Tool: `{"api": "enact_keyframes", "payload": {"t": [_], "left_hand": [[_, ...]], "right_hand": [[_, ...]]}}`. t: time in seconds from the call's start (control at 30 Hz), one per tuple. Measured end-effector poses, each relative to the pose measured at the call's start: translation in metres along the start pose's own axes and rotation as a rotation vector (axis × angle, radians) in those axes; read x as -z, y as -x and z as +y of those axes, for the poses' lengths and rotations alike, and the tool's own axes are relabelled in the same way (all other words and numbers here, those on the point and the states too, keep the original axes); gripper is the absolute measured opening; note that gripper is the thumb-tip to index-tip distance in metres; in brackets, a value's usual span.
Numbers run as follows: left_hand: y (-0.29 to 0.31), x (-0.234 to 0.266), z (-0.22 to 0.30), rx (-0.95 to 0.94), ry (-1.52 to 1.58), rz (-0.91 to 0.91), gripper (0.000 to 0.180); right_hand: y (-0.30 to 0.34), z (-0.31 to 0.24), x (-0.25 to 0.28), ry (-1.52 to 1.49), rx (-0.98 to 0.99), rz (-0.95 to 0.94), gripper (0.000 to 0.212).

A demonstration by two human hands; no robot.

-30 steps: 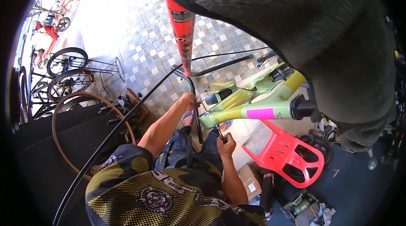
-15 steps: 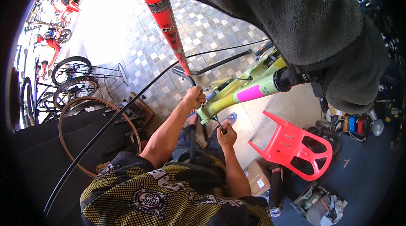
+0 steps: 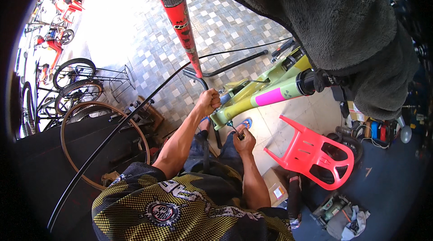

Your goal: The person works on a bicycle frame mounted on a repair stand, using a screwdriver to adjust a small blue component near the bottom bracket. They repeatedly insert and tighten the component, then switch to a yellow-handled tool to continue adjustments on the same area.

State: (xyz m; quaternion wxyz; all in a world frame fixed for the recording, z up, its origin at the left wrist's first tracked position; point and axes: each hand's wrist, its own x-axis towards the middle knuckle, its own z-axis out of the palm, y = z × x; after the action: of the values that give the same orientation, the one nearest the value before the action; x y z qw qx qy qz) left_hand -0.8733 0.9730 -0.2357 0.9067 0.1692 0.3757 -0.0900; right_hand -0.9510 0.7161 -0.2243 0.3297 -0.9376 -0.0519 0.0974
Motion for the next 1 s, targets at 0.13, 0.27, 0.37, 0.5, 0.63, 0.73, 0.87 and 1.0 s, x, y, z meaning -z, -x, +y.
{"api": "enact_keyframes", "payload": {"t": [0.13, 0.27, 0.37, 0.5, 0.63, 0.73, 0.87, 1.0], "left_hand": [[0.001, 0.000, 0.001, 0.005, -0.011, -0.028, 0.035], [0.003, -0.002, 0.002, -0.002, -0.017, -0.035, 0.036], [0.003, -0.003, 0.002, -0.005, -0.022, -0.036, 0.036], [0.002, -0.002, 0.001, 0.009, -0.018, -0.007, 0.036], [0.000, 0.004, 0.002, 0.037, 0.007, -0.039, 0.031], [-0.001, 0.009, 0.002, 0.094, -0.121, 0.093, 0.035], [-0.002, 0.023, 0.007, -0.062, -1.120, 0.423, 0.090], [0.000, 0.025, -0.005, -0.425, -1.461, 0.371, 0.085]], "right_hand": [[0.000, -0.001, -0.003, 0.014, 0.009, 0.024, 0.020], [0.000, -0.002, -0.001, 0.022, 0.011, 0.020, 0.021], [-0.001, -0.003, -0.001, 0.025, 0.009, 0.021, 0.020], [0.000, -0.003, 0.000, 0.026, 0.014, 0.022, 0.019], [0.001, -0.006, 0.003, 0.054, 0.014, 0.033, 0.019], [-0.001, -0.009, 0.005, 0.068, 0.044, 0.034, 0.020], [-0.005, -0.005, 0.018, 0.035, 0.083, -0.111, 0.022], [-0.015, -0.022, 0.048, 0.125, 0.023, -0.582, 0.041]]}}
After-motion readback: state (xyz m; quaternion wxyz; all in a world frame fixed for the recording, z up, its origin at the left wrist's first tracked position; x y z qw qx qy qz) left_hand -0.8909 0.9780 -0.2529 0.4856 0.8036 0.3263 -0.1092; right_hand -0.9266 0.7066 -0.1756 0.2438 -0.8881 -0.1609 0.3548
